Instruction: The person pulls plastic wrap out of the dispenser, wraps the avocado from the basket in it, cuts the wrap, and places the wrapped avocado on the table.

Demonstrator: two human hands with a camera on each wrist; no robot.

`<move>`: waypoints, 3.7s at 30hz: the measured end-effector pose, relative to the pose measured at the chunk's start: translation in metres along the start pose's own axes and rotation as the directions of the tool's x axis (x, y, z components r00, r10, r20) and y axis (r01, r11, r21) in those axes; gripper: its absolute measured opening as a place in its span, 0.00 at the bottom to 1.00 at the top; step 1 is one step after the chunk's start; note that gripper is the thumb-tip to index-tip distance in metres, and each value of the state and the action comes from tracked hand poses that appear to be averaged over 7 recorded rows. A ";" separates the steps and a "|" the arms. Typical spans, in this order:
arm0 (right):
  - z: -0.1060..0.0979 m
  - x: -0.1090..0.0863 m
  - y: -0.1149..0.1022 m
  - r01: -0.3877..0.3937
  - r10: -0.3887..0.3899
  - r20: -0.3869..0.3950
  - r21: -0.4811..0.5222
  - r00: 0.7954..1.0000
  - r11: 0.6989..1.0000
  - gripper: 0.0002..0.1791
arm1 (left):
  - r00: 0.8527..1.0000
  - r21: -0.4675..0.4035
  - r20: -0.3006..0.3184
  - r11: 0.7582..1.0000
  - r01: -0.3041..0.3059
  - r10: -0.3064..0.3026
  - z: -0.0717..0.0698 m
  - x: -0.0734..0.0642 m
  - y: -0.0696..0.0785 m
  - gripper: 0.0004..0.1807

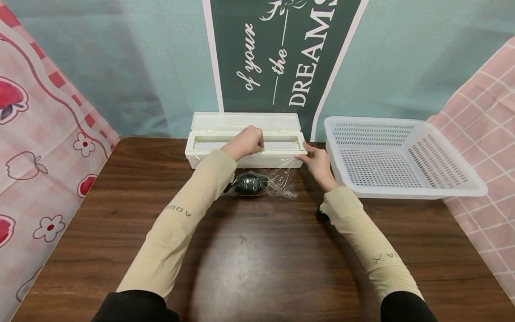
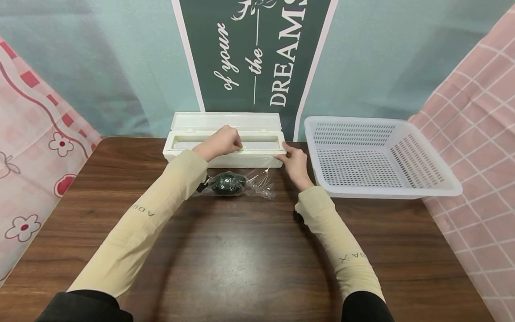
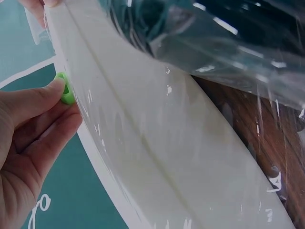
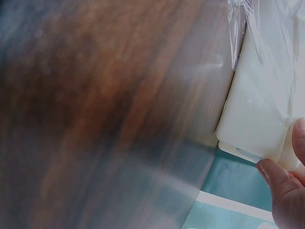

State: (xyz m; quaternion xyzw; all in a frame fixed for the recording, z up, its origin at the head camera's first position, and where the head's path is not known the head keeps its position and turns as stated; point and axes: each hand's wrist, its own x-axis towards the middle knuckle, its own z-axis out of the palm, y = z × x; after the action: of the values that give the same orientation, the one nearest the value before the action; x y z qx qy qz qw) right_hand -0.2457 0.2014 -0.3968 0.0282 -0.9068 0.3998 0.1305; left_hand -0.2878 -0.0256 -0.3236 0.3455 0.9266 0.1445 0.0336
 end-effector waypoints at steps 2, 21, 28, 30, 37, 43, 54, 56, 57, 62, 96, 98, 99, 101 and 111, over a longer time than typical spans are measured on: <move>0.000 0.001 0.000 0.000 0.000 0.001 0.002 1.000 1.000 0.31 | 1.000 0.005 0.001 1.000 -0.002 0.002 -0.001 -0.001 -0.002 0.11; 0.000 0.003 -0.001 -0.028 0.028 0.014 -0.001 0.999 1.000 0.32 | 0.999 -0.002 -0.003 0.999 0.036 -0.036 -0.005 -0.013 -0.014 0.07; -0.003 0.001 -0.002 -0.034 0.034 0.018 -0.001 0.999 0.999 0.32 | 1.000 0.012 -0.012 1.000 0.023 -0.023 -0.003 -0.014 -0.010 0.12; -0.003 0.000 -0.002 -0.026 0.026 0.017 -0.008 1.000 1.000 0.31 | 1.000 0.022 -0.018 1.000 0.016 -0.016 -0.003 -0.013 -0.009 0.14; -0.003 -0.001 -0.003 -0.022 0.023 0.019 -0.015 1.000 1.000 0.31 | 1.000 0.013 -0.010 1.000 0.012 -0.012 0.001 -0.014 -0.010 0.09; -0.002 -0.002 -0.002 -0.026 0.027 0.020 -0.021 0.999 0.999 0.31 | 1.000 -0.018 -0.007 1.000 0.004 -0.005 0.004 -0.016 -0.011 0.12; 0.000 -0.004 -0.002 -0.027 0.028 0.022 -0.017 0.999 0.999 0.31 | 1.000 -0.008 -0.020 1.000 0.001 -0.001 0.003 -0.023 -0.013 0.10; -0.001 -0.004 -0.002 -0.022 0.022 0.017 -0.016 1.000 1.000 0.31 | 1.000 -0.013 -0.021 1.000 -0.002 0.001 0.002 -0.023 -0.013 0.10; -0.001 -0.004 -0.002 -0.018 0.019 0.016 -0.014 1.000 1.000 0.31 | 1.000 -0.015 -0.021 1.000 -0.003 0.003 0.002 -0.024 -0.013 0.10; -0.002 -0.004 -0.002 -0.019 0.019 0.023 0.000 1.000 1.000 0.31 | 1.000 -0.016 -0.022 1.000 -0.002 0.002 0.002 -0.024 -0.017 0.10; 0.000 0.000 0.001 -0.010 0.010 0.010 0.041 1.000 0.999 0.31 | 0.998 -0.034 -0.066 0.999 -0.026 0.023 0.000 -0.032 -0.026 0.10; 0.000 0.001 0.001 -0.018 0.017 0.014 0.044 1.000 0.999 0.31 | 0.997 -0.035 -0.067 0.999 -0.026 0.023 0.000 -0.033 -0.028 0.10; 0.000 0.000 0.001 -0.022 0.021 0.016 0.042 1.000 0.999 0.31 | 0.998 -0.035 -0.066 0.999 -0.026 0.024 0.000 -0.033 -0.029 0.10; 0.000 0.000 0.001 -0.024 0.023 0.018 0.035 1.000 0.999 0.32 | 0.997 -0.034 -0.069 0.999 -0.029 0.027 -0.001 -0.035 -0.030 0.10; 0.000 0.000 0.000 -0.012 0.012 0.002 0.002 1.000 1.000 0.31 | 0.996 -0.013 -0.088 0.999 -0.033 0.032 -0.004 -0.042 -0.038 0.09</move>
State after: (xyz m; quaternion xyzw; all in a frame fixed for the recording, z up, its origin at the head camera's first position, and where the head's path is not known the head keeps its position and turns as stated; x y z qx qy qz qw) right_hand -0.2453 0.2018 -0.3968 0.0232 -0.9066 0.4017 0.1271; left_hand -0.2805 -0.0807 -0.3326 0.3535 0.9204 0.1667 -0.0070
